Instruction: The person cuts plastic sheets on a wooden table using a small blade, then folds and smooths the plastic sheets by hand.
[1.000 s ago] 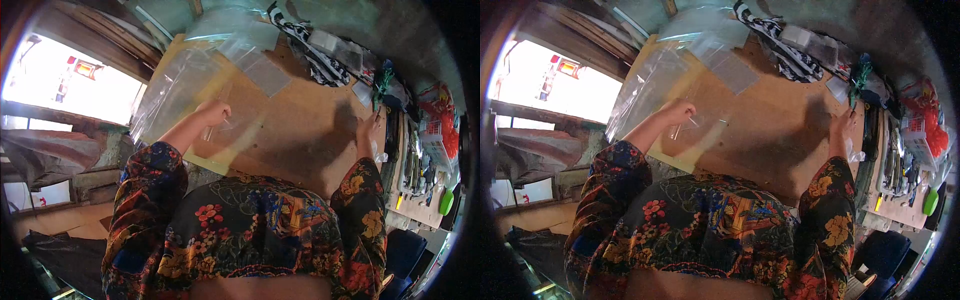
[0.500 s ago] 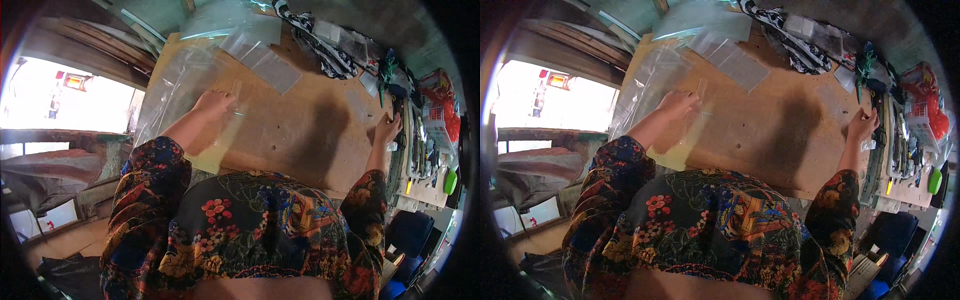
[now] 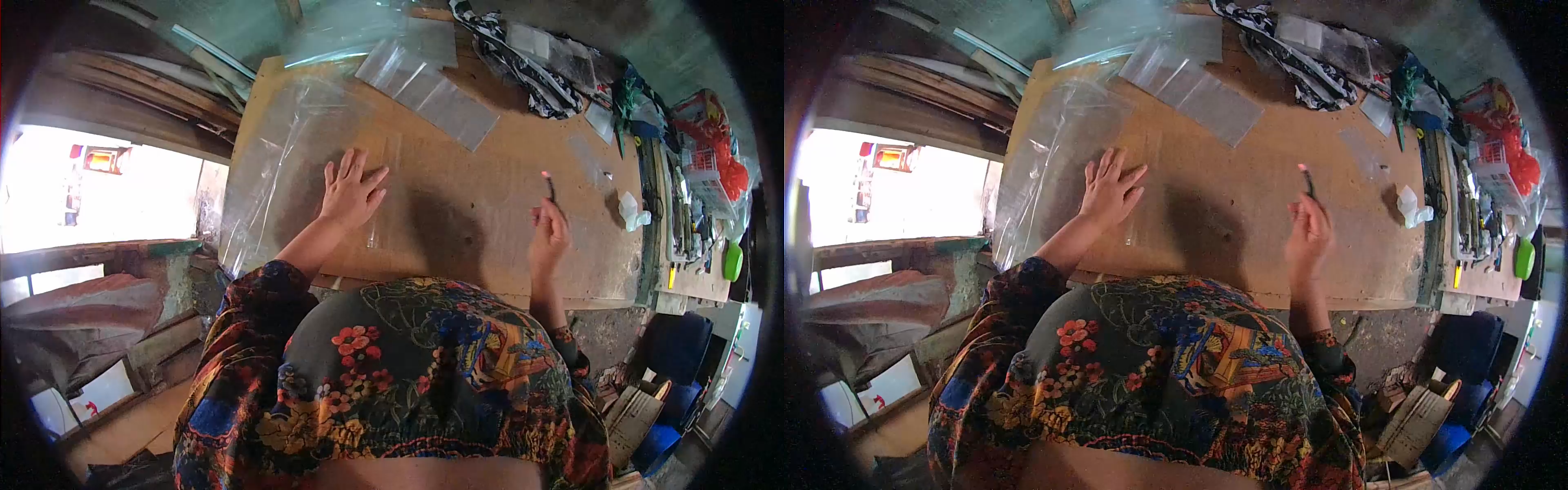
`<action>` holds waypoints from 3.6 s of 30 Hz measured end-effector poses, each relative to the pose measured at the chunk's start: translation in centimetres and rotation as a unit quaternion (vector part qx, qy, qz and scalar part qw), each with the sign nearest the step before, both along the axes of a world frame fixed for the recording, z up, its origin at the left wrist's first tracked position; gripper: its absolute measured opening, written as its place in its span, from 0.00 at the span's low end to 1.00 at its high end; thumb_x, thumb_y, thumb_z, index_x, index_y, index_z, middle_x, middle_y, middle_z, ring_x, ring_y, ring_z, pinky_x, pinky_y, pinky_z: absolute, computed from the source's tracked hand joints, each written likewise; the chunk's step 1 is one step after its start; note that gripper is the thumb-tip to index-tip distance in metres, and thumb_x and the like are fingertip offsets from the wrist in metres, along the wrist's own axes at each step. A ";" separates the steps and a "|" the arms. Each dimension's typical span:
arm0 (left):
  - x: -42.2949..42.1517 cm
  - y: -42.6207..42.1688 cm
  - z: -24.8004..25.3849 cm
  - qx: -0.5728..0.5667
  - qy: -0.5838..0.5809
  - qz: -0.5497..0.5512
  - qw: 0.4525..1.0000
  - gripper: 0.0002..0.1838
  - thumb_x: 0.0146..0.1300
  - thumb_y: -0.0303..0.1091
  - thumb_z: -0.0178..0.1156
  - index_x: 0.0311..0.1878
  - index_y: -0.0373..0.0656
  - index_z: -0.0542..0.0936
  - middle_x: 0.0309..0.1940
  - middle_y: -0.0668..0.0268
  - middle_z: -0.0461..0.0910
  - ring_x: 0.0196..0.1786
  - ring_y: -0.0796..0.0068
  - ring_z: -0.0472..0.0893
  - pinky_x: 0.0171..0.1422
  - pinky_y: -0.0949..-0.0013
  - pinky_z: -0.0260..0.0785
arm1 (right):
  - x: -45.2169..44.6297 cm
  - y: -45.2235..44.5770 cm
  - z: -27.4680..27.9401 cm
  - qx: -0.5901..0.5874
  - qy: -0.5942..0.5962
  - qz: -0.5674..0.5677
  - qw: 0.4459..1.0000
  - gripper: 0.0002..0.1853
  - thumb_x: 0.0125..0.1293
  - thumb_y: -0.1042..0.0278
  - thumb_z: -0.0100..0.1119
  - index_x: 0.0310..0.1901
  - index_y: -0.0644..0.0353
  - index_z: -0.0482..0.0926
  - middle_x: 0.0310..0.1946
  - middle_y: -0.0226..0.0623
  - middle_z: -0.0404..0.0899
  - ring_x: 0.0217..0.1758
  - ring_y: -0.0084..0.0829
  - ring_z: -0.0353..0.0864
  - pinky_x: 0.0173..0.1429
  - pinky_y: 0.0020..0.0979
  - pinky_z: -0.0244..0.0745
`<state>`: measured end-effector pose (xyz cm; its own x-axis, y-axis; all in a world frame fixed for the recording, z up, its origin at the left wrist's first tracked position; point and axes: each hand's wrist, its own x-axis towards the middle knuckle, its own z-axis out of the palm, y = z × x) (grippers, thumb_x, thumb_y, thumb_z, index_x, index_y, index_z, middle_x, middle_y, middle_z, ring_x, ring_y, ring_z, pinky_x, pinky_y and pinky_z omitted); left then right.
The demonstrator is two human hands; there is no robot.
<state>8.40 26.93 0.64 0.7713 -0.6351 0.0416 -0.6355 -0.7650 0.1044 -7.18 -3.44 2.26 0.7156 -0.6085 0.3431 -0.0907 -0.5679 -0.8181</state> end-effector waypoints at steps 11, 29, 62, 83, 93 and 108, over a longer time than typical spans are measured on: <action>2.7 2.0 1.5 0.067 0.051 -0.091 0.992 0.24 0.61 0.53 0.46 0.61 0.68 0.65 0.68 0.61 0.47 0.71 0.57 0.40 0.68 0.42 0.33 | 0.7 8.0 -0.1 0.171 -0.006 0.159 0.972 0.13 0.62 0.78 0.51 0.49 0.65 0.66 0.35 0.39 0.78 0.35 0.27 0.81 0.38 0.25 0.76; 0.6 0.3 0.8 0.090 0.084 0.008 0.992 0.28 0.63 0.58 0.38 0.67 0.67 0.54 0.70 0.59 0.39 0.71 0.53 0.34 0.68 0.41 0.30 | 1.7 10.6 0.3 0.083 0.054 0.183 0.978 0.10 0.60 0.77 0.52 0.44 0.66 0.72 0.35 0.42 0.80 0.36 0.29 0.82 0.37 0.26 0.76; 2.3 1.7 1.3 0.097 0.055 -0.092 0.990 0.29 0.59 0.57 0.46 0.64 0.69 0.58 0.69 0.61 0.40 0.71 0.54 0.37 0.67 0.37 0.34 | 6.8 12.9 -0.1 -0.140 0.108 0.257 0.950 0.08 0.55 0.71 0.55 0.38 0.57 0.76 0.33 0.39 0.75 0.35 0.43 0.76 0.36 0.38 0.72; 2.3 1.5 1.6 0.086 0.067 -0.093 0.990 0.28 0.59 0.56 0.47 0.64 0.70 0.58 0.69 0.60 0.40 0.70 0.53 0.38 0.66 0.35 0.33 | 8.1 13.0 -0.9 -0.165 0.099 0.283 0.940 0.08 0.54 0.72 0.56 0.37 0.57 0.78 0.32 0.38 0.75 0.33 0.42 0.77 0.37 0.38 0.73; 2.0 2.4 1.1 0.023 -0.007 -0.123 0.992 0.31 0.55 0.54 0.51 0.64 0.65 0.60 0.68 0.60 0.43 0.70 0.54 0.41 0.66 0.36 0.33 | 1.3 5.1 1.4 -0.029 0.004 0.013 0.999 0.11 0.51 0.77 0.62 0.38 0.60 0.76 0.31 0.35 0.77 0.32 0.24 0.76 0.37 0.23 0.71; -2.3 -1.1 1.4 -0.078 -0.067 -0.220 0.970 0.36 0.44 0.50 0.59 0.59 0.47 0.68 0.67 0.57 0.51 0.70 0.57 0.47 0.67 0.41 0.34 | -18.4 -14.7 -1.2 -0.101 0.155 -0.393 0.901 0.14 0.49 0.68 0.65 0.39 0.60 0.77 0.27 0.34 0.78 0.31 0.28 0.77 0.38 0.29 0.72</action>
<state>6.08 25.86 2.09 0.4076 -0.8799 0.2442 -0.9130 -0.3977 0.0911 -25.60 -18.11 1.07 0.1708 -0.9169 0.3608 -0.7364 -0.3621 -0.5715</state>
